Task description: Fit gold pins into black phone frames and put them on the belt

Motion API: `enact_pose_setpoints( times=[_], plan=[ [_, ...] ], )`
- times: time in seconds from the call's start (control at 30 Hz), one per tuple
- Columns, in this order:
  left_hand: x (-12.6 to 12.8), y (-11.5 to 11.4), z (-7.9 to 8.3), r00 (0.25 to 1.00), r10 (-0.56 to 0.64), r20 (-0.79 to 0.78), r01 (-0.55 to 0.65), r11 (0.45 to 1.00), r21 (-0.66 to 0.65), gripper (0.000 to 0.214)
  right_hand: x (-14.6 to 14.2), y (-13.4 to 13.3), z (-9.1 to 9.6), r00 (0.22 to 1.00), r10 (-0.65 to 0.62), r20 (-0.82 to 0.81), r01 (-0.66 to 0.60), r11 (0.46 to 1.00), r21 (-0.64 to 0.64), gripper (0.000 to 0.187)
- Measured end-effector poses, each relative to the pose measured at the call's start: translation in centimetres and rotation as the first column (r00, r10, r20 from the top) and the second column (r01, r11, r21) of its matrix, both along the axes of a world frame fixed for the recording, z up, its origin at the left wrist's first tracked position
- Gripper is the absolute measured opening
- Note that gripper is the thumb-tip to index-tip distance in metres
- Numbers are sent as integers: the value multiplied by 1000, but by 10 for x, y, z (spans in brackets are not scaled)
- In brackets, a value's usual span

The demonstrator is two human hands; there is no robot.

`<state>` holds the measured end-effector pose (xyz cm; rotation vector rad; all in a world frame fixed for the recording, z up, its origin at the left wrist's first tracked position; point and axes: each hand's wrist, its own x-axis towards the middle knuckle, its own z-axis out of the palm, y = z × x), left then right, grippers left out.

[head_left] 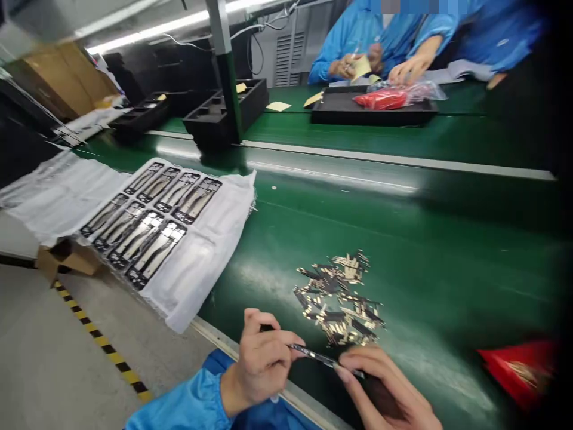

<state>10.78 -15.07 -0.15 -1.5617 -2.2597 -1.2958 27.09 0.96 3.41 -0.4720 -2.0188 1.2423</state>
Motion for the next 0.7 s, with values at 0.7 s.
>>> enact_pose_setpoints(
  times=[0.7],
  plan=[
    [-3,-3,48,991,-74,109,57,986,154,26,-2,-15,-13,994,88,72,-109,911,398,50]
  ],
)
